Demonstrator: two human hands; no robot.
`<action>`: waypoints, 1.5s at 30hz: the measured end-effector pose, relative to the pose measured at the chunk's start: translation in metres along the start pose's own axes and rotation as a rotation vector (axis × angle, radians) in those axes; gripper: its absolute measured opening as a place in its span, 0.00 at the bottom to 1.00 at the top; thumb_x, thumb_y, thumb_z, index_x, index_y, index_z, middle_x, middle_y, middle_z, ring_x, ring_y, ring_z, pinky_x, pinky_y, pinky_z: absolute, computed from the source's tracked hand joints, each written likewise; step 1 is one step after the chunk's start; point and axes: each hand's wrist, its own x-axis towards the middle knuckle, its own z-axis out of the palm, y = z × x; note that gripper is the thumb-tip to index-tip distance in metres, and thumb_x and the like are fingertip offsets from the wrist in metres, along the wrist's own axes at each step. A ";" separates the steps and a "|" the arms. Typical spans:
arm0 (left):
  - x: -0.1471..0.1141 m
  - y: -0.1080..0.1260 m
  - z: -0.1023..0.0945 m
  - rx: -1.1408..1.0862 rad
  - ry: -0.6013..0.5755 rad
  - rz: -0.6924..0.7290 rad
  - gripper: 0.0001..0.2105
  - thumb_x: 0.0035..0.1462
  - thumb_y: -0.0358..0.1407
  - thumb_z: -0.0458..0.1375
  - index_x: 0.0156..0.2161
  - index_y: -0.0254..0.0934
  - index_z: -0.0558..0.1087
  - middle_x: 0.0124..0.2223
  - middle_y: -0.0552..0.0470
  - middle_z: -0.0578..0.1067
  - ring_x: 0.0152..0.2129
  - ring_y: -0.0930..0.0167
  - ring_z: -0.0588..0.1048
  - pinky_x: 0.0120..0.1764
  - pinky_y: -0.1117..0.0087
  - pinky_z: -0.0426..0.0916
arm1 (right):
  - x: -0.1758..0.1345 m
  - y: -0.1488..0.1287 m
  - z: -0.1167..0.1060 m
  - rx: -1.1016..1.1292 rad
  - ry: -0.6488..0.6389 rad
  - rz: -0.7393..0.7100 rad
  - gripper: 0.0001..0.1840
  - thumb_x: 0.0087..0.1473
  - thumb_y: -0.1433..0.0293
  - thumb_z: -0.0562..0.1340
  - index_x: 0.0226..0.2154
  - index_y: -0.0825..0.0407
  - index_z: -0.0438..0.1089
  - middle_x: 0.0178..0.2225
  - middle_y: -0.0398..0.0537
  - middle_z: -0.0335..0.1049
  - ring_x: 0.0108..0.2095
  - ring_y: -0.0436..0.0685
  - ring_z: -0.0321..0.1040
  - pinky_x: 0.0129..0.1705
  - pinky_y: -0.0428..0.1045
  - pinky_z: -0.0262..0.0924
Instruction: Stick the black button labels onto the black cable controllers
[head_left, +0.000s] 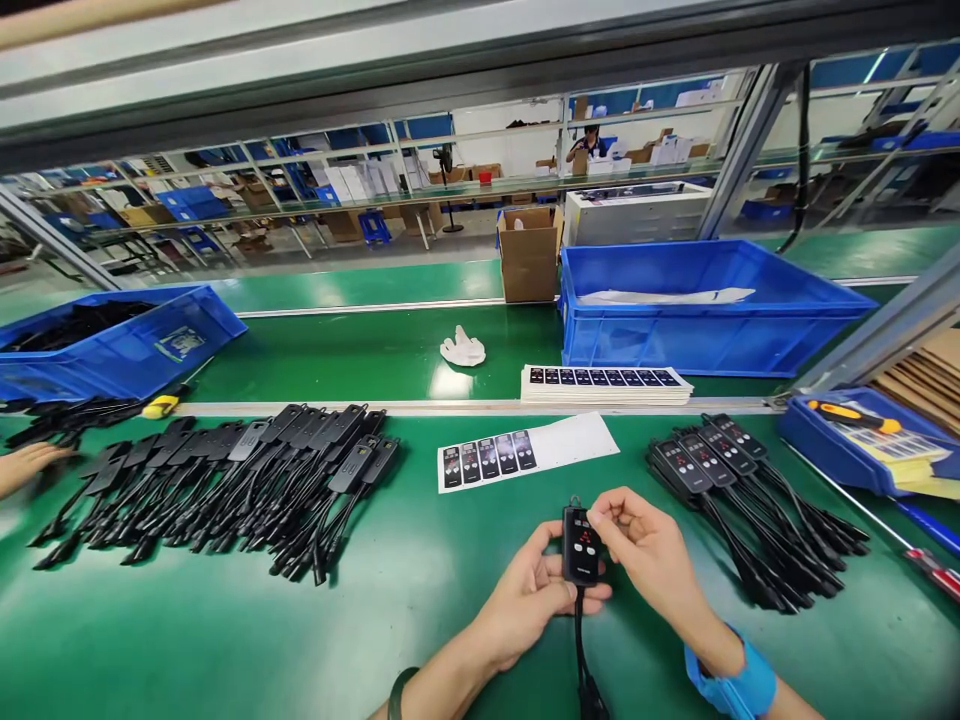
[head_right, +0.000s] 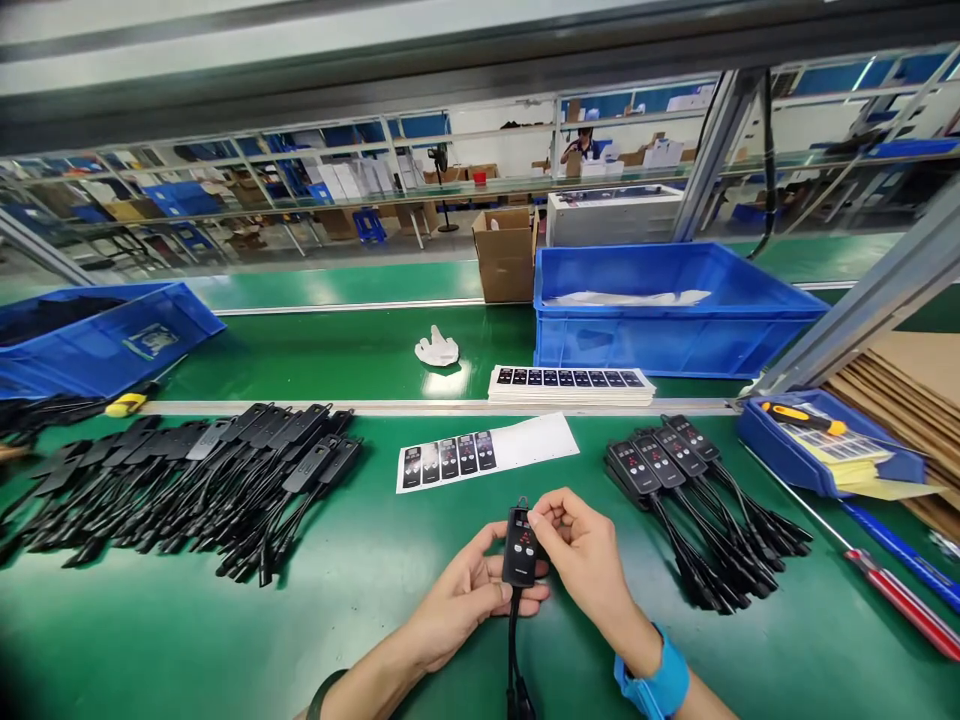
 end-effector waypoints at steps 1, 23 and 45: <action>0.000 -0.001 0.000 0.000 -0.004 0.000 0.25 0.48 0.32 0.64 0.50 0.36 0.61 0.46 0.39 0.76 0.39 0.62 0.78 0.47 0.54 0.67 | 0.000 0.000 0.000 0.001 -0.006 0.002 0.13 0.51 0.59 0.63 0.26 0.52 0.67 0.21 0.41 0.64 0.20 0.49 0.60 0.19 0.43 0.57; -0.001 -0.002 0.003 0.062 -0.034 0.020 0.24 0.51 0.41 0.64 0.50 0.38 0.60 0.40 0.45 0.76 0.41 0.61 0.77 0.47 0.56 0.68 | -0.004 0.006 0.002 -0.025 0.007 0.019 0.09 0.52 0.63 0.62 0.27 0.51 0.66 0.21 0.40 0.64 0.20 0.50 0.62 0.19 0.43 0.61; 0.003 -0.004 -0.001 0.015 0.016 0.029 0.20 0.49 0.33 0.63 0.46 0.37 0.62 0.41 0.44 0.77 0.38 0.61 0.78 0.45 0.56 0.69 | 0.004 0.022 -0.006 -0.284 -0.043 0.010 0.13 0.49 0.62 0.64 0.37 0.50 0.66 0.23 0.37 0.58 0.22 0.50 0.60 0.22 0.45 0.59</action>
